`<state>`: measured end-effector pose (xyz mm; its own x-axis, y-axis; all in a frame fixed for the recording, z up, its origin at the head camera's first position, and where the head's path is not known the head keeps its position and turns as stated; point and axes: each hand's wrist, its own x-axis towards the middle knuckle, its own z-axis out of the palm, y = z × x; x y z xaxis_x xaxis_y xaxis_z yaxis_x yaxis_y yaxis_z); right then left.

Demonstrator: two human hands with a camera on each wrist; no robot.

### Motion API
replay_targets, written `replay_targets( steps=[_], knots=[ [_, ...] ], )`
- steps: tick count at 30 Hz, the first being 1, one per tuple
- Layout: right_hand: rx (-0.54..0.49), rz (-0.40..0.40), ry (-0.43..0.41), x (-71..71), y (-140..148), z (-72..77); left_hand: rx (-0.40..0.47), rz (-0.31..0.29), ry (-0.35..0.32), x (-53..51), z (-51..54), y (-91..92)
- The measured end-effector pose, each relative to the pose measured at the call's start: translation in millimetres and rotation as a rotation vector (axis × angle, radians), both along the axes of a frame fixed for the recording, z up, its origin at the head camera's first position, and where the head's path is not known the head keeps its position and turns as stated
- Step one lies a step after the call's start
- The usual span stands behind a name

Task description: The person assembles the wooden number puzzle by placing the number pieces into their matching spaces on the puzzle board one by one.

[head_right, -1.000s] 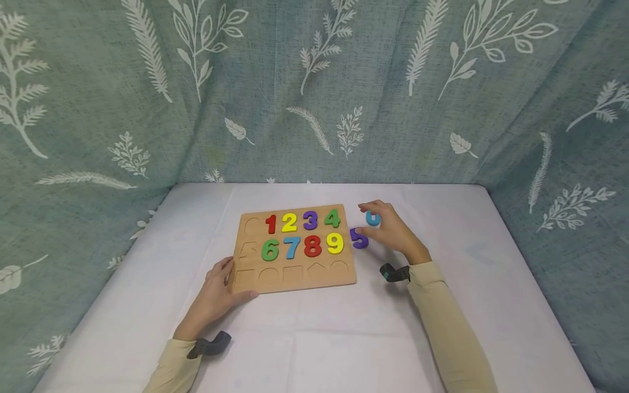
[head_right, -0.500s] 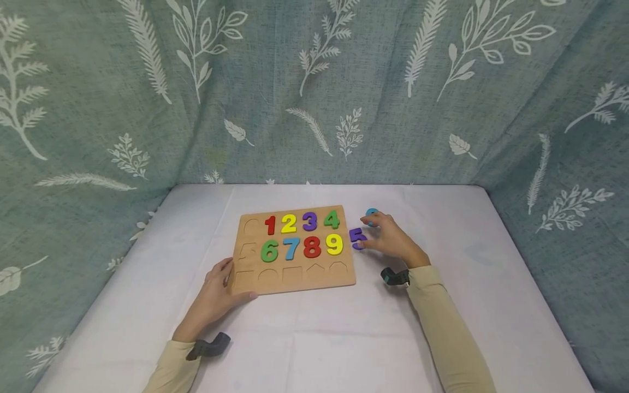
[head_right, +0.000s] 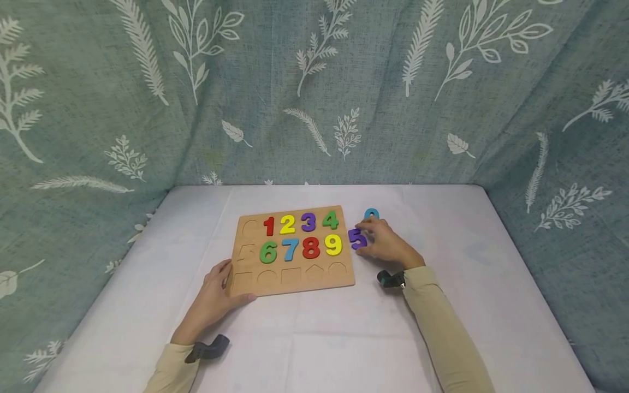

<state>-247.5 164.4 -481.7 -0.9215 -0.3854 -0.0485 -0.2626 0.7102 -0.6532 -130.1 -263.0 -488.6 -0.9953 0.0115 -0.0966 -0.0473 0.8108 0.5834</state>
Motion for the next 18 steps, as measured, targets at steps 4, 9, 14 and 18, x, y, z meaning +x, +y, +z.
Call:
replay_targets(
  steps=[4,9,14,18],
  knots=[
    [-0.006,0.007,-0.002,0.5,-0.2,-0.5,0.001,0.001,0.004,-0.3,-0.9,-0.4],
    [0.004,0.009,-0.005,0.3,-0.5,-1.7,0.003,-0.001,0.002,-0.5,-1.1,-0.8],
    [0.020,0.000,-0.009,1.0,-0.2,-1.0,0.009,-0.001,-0.002,-0.5,-0.7,-0.3],
    [0.024,-0.006,-0.011,1.0,0.3,-0.9,0.010,0.003,-0.006,-0.1,-0.5,0.2]
  ],
)
